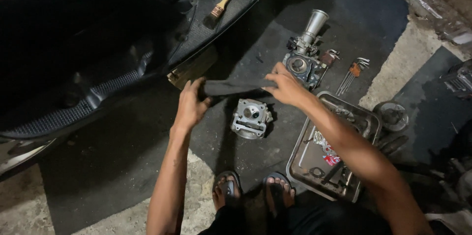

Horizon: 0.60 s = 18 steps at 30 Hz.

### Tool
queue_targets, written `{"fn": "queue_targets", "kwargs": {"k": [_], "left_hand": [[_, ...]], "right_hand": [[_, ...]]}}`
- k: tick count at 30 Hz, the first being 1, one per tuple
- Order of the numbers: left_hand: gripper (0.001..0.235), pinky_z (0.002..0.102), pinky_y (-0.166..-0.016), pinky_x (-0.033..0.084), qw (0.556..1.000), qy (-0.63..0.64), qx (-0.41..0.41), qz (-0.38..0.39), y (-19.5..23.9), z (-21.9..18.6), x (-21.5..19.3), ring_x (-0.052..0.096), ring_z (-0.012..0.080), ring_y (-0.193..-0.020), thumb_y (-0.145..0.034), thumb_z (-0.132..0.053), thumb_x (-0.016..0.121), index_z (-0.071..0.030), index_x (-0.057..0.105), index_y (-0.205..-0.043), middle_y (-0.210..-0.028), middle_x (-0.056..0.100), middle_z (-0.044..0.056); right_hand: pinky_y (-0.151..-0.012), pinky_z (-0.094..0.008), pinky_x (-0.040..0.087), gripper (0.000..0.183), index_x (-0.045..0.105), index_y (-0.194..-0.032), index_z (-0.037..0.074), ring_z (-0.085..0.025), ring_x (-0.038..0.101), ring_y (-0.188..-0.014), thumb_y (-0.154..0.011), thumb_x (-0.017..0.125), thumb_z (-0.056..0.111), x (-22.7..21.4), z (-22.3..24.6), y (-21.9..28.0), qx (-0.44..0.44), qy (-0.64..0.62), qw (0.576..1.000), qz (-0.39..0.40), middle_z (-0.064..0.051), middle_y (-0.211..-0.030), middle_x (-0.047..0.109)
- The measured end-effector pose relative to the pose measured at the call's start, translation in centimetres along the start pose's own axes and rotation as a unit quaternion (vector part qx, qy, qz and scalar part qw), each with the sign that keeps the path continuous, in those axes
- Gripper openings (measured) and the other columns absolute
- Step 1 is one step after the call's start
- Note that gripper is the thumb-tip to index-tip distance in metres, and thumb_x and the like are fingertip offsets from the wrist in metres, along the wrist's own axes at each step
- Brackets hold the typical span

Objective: The person cleans a disassembled engine part using a cloth and sandpaper. They wipe the metal component with a rag and then rub its surfaces with sandpaper to remove residue.

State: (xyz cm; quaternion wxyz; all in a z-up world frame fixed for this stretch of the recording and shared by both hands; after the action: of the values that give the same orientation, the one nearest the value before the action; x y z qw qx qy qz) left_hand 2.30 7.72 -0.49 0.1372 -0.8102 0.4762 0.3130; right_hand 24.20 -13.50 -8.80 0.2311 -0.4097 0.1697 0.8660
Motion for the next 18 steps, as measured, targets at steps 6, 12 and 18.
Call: {"fn": "queue_targets", "kwargs": {"k": [6, 12, 18], "left_hand": [[0.018, 0.05, -0.093, 0.051, 0.998, 0.043, 0.008, -0.035, -0.2, 3.6, -0.7, 0.064, 0.0416, -0.105, -0.078, -0.017, 0.084, -0.008, 0.077, -0.092, -0.106, 0.061, 0.017], [0.023, 0.03, -0.071, 0.046, 0.939, 0.328, -0.089, 0.055, 0.5, 3.2, 0.8, 0.055, 0.0173, -0.078, -0.086, -0.03, 0.079, -0.011, 0.069, -0.092, -0.082, 0.052, 0.0], [0.032, 0.034, -0.061, 0.048, 0.92, 0.361, -0.127, 0.083, -0.4, 5.0, 4.1, 0.056, 0.0209, -0.077, -0.094, -0.03, 0.077, -0.006, 0.06, -0.107, -0.086, 0.053, 0.005]], "right_hand": [[-0.108, -0.046, 0.044, 0.019, 0.075, -0.11, 0.006, -0.032, 0.061, -0.125, -0.092, 0.072, 0.012, -2.2, 2.7, 1.0, 0.001, -0.268, 0.963, 0.019, -0.016, -0.122, 0.072], [-0.093, -0.036, 0.057, 0.025, 0.073, -0.11, 0.004, -0.019, 0.07, -0.102, -0.093, 0.078, 0.021, -1.8, 2.5, 2.7, 0.064, -0.496, 0.863, -0.073, -0.009, -0.106, 0.075], [-0.087, -0.031, 0.059, 0.033, 0.071, -0.116, 0.004, -0.013, 0.068, -0.096, -0.087, 0.083, 0.013, -1.8, 1.2, 3.7, 0.082, -0.511, 0.848, -0.115, -0.006, -0.104, 0.074]]}}
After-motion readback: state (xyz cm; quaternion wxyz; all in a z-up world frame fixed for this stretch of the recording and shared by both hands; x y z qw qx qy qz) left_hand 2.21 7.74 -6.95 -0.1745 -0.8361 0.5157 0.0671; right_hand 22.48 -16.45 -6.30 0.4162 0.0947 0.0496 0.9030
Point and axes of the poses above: each hand's wrist, its own y-axis away from the middle knuckle, its own x-axis out of the palm, z = x × y, the point moved 5 cm from there along -y, towards the middle knuckle
